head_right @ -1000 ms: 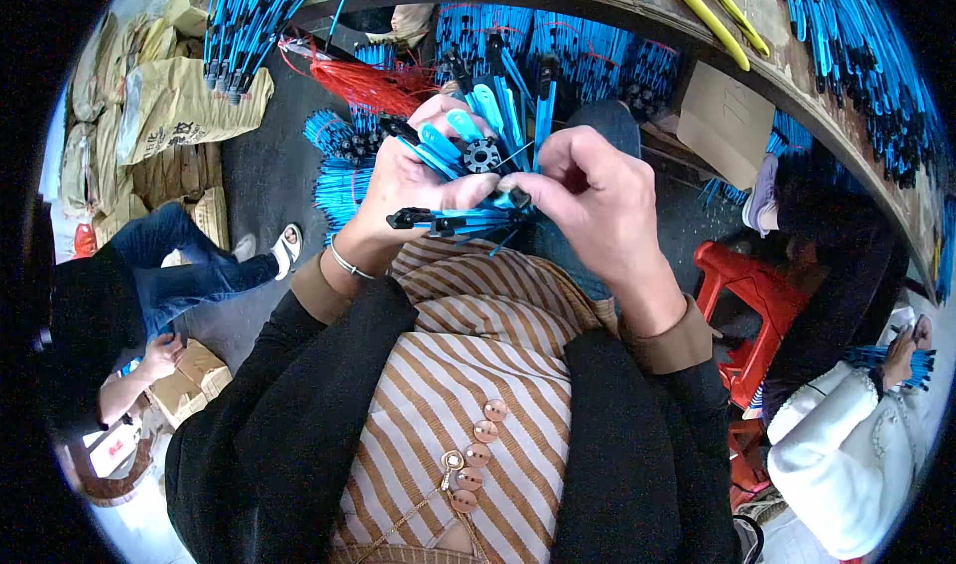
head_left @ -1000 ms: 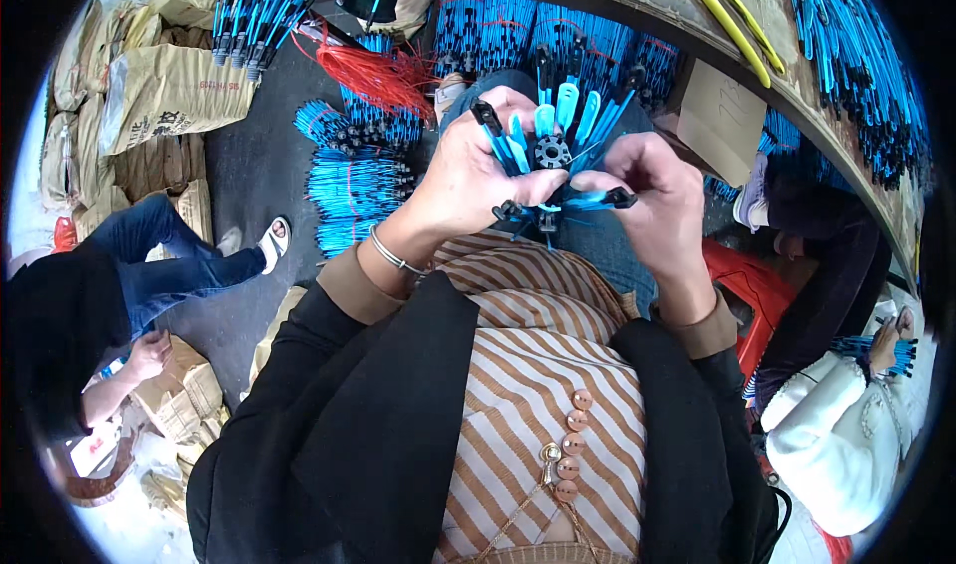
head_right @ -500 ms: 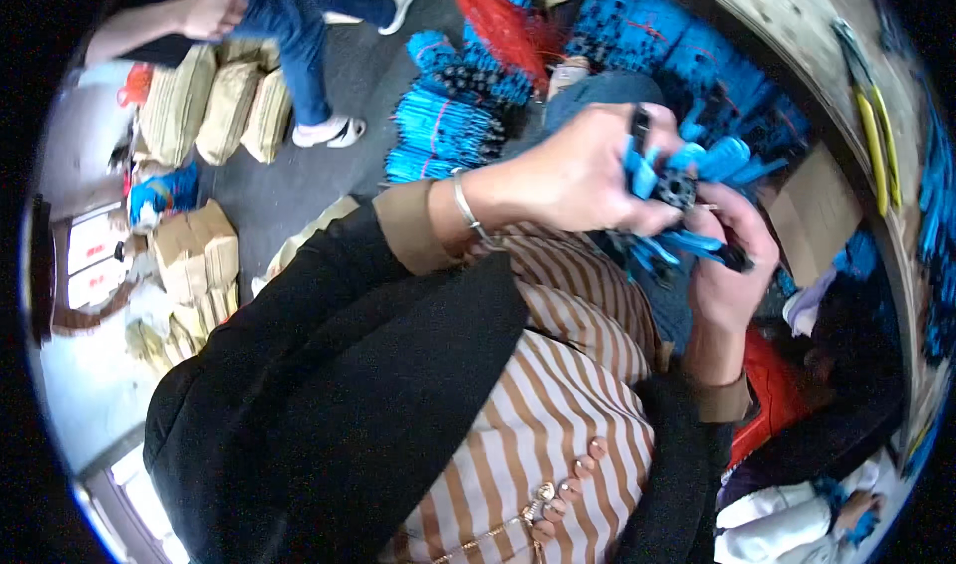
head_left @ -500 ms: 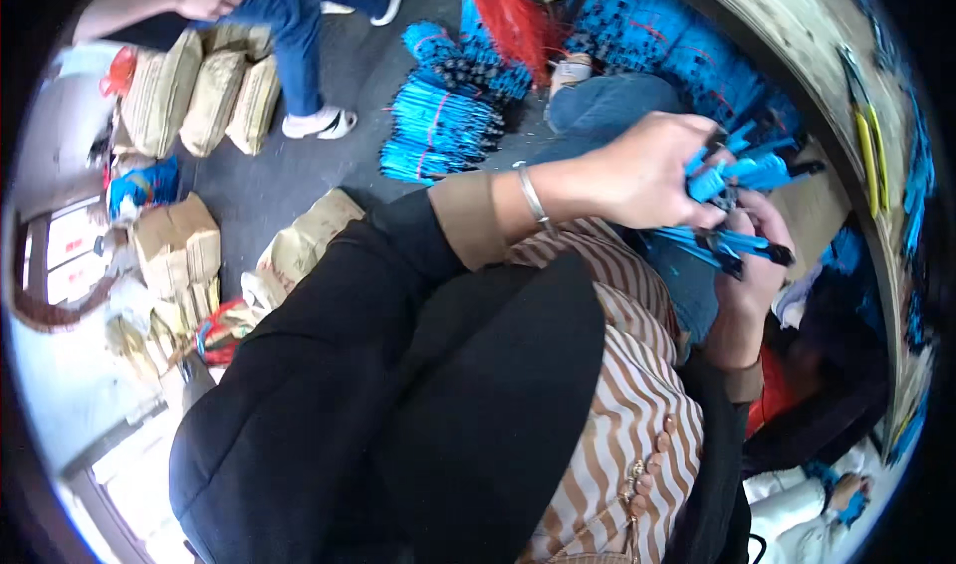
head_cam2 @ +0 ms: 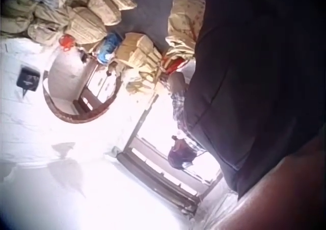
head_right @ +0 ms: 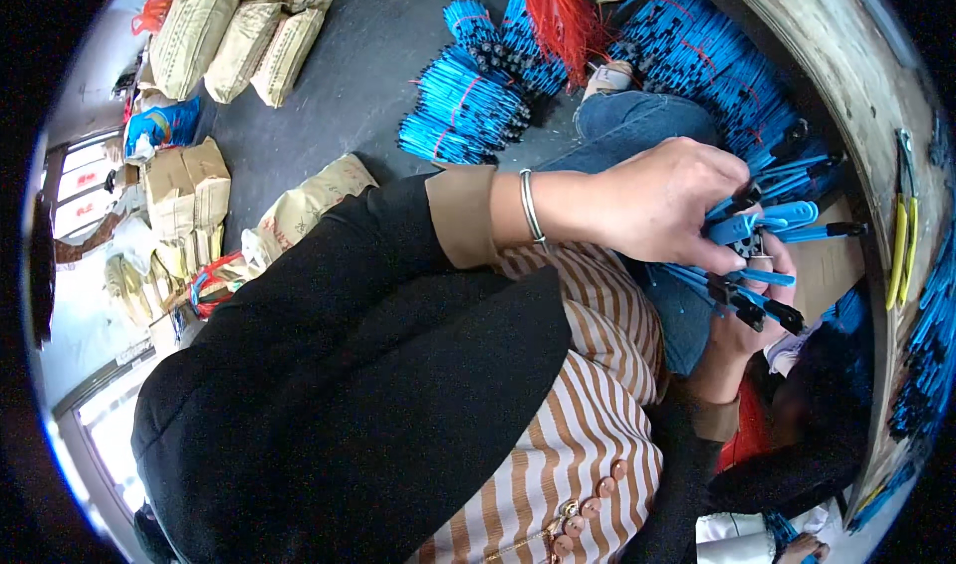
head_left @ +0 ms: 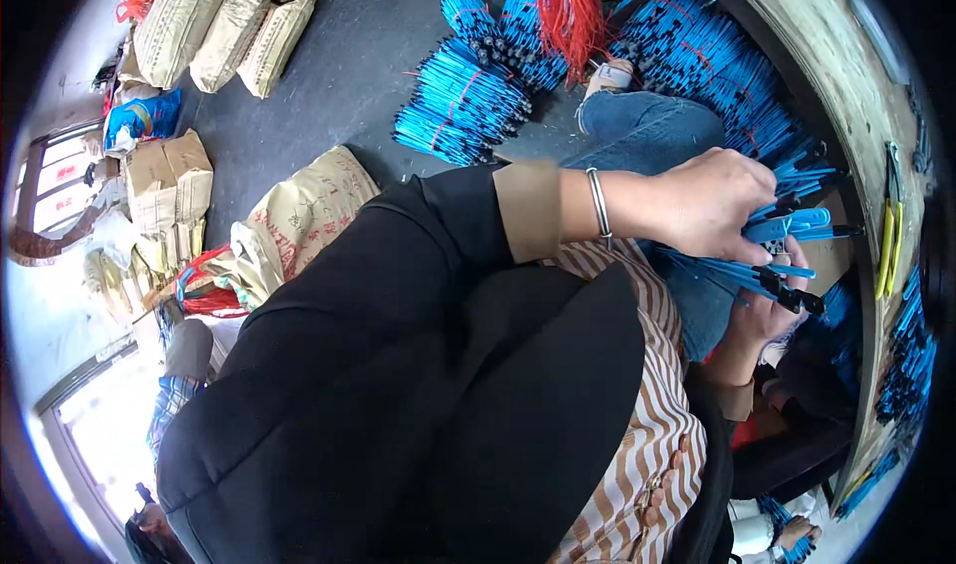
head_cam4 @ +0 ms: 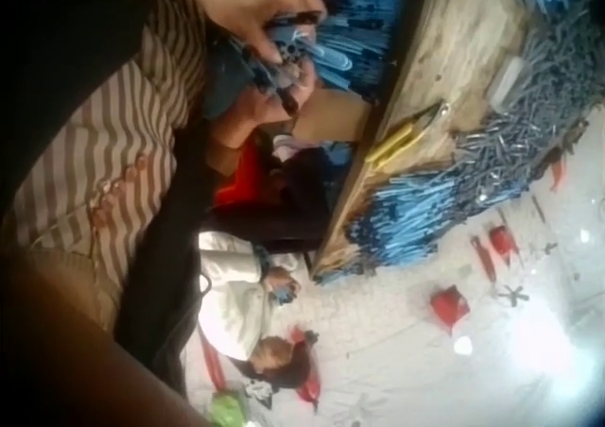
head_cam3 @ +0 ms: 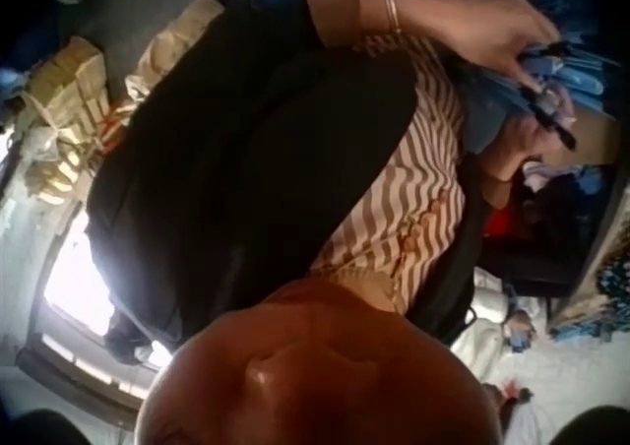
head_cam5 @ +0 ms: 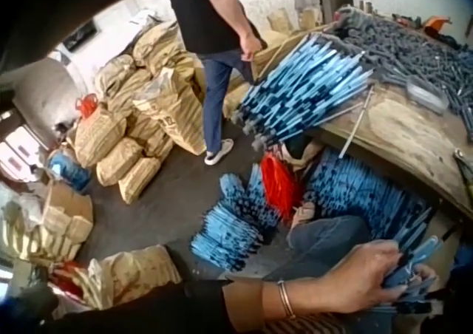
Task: Trimming and organizing blue plastic components using pliers at a manufacturing workbench.
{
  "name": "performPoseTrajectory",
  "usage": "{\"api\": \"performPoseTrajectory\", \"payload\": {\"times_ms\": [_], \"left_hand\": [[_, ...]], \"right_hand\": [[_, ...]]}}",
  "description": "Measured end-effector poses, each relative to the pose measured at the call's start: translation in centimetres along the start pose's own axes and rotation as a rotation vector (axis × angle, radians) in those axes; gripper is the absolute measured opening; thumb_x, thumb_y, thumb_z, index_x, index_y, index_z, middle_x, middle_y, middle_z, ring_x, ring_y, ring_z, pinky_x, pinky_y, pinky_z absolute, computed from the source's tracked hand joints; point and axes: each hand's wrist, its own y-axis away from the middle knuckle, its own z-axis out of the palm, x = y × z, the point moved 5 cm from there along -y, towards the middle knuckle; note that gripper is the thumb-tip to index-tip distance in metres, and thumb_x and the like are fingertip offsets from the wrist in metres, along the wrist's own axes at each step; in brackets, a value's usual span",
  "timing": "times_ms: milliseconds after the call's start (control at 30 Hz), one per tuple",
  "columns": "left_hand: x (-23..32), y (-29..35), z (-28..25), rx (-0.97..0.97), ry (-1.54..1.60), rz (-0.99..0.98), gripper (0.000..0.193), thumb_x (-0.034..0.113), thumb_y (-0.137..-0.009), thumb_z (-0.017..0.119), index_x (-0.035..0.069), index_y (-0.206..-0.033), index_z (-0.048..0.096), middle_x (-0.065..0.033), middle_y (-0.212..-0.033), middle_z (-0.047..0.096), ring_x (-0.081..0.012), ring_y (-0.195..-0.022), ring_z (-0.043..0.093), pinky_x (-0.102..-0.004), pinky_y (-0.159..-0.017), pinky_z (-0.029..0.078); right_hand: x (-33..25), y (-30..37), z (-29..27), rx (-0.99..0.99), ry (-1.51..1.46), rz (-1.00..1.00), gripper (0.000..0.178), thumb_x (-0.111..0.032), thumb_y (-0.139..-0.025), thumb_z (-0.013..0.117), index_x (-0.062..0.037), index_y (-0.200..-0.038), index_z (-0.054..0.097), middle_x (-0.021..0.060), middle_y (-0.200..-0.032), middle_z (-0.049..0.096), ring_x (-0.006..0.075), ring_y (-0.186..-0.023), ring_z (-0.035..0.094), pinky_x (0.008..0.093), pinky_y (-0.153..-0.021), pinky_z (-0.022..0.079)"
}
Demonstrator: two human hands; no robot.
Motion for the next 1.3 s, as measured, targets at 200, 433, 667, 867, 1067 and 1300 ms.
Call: {"api": "performPoseTrajectory", "payload": {"times_ms": [200,433,667,867,1067,1300], "left_hand": [[-0.1,0.1,-1.2,-0.095,-0.008,-0.07,0.027,0.012,-0.068,0.077,0.0,-0.086,0.06,-0.0085,-0.081,0.059,-0.0192,-0.064,0.054,-0.0285,-0.059,0.045],[0.1,-0.2,-0.2,-0.126,0.133,-0.11,0.034,0.008,-0.065,0.076,0.003,-0.096,0.065,-0.0071,-0.083,0.059,-0.0203,-0.065,0.054,-0.0295,-0.06,0.045],[0.5,-0.5,1.1,-0.123,0.093,-0.078,0.035,0.007,-0.063,0.078,0.003,-0.094,0.065,-0.0059,-0.081,0.059,-0.0188,-0.064,0.053,-0.0283,-0.059,0.044],[0.8,-0.9,1.2,-0.144,0.052,-0.084,0.034,0.007,-0.062,0.078,0.003,-0.093,0.064,-0.0055,-0.077,0.058,-0.0178,-0.062,0.052,-0.0271,-0.057,0.044],[1.1,-1.3,1.4,-0.208,-0.005,-0.099,0.032,0.007,-0.063,0.078,0.003,-0.091,0.064,-0.0045,-0.075,0.056,-0.0169,-0.06,0.05,-0.0267,-0.055,0.043],[1.4,-1.6,1.5,-0.256,-0.056,-0.063,0.03,0.006,-0.064,0.076,0.004,-0.091,0.062,-0.004,-0.076,0.054,-0.0165,-0.059,0.048,-0.0267,-0.055,0.041]], "right_hand": [[-1.3,-0.9,1.3,-0.034,0.31,-0.179,0.02,-0.006,-0.086,0.056,0.0025,-0.102,0.063,0.0121,-0.097,0.064,0.0199,-0.08,0.058,0.0279,-0.075,0.045],[-2.6,-2.0,1.4,-0.124,0.063,-0.097,0.019,0.003,-0.077,0.064,0.0029,-0.096,0.067,0.0092,-0.086,0.065,0.0142,-0.069,0.056,0.0227,-0.063,0.043],[-2.6,-1.7,0.4,-0.104,-0.063,-0.107,0.02,0.002,-0.079,0.063,0.002,-0.099,0.067,0.008,-0.082,0.064,0.0123,-0.064,0.052,0.0231,-0.058,0.042],[-3.7,-1.5,0.0,-0.205,0.151,-0.081,0.021,0.0,-0.081,0.062,0.0033,-0.102,0.065,0.0088,-0.08,0.062,0.0147,-0.061,0.052,0.0255,-0.056,0.042],[-4.6,-1.6,0.1,-0.386,0.36,-0.16,0.022,-0.002,-0.082,0.063,0.0049,-0.103,0.064,0.0097,-0.079,0.06,0.0182,-0.059,0.052,0.0287,-0.056,0.042],[-5.2,-1.6,0.6,-0.426,0.295,-0.184,0.021,-0.002,-0.08,0.064,0.0053,-0.1,0.064,0.01,-0.077,0.059,0.0202,-0.058,0.051,0.031,-0.055,0.043]]}}
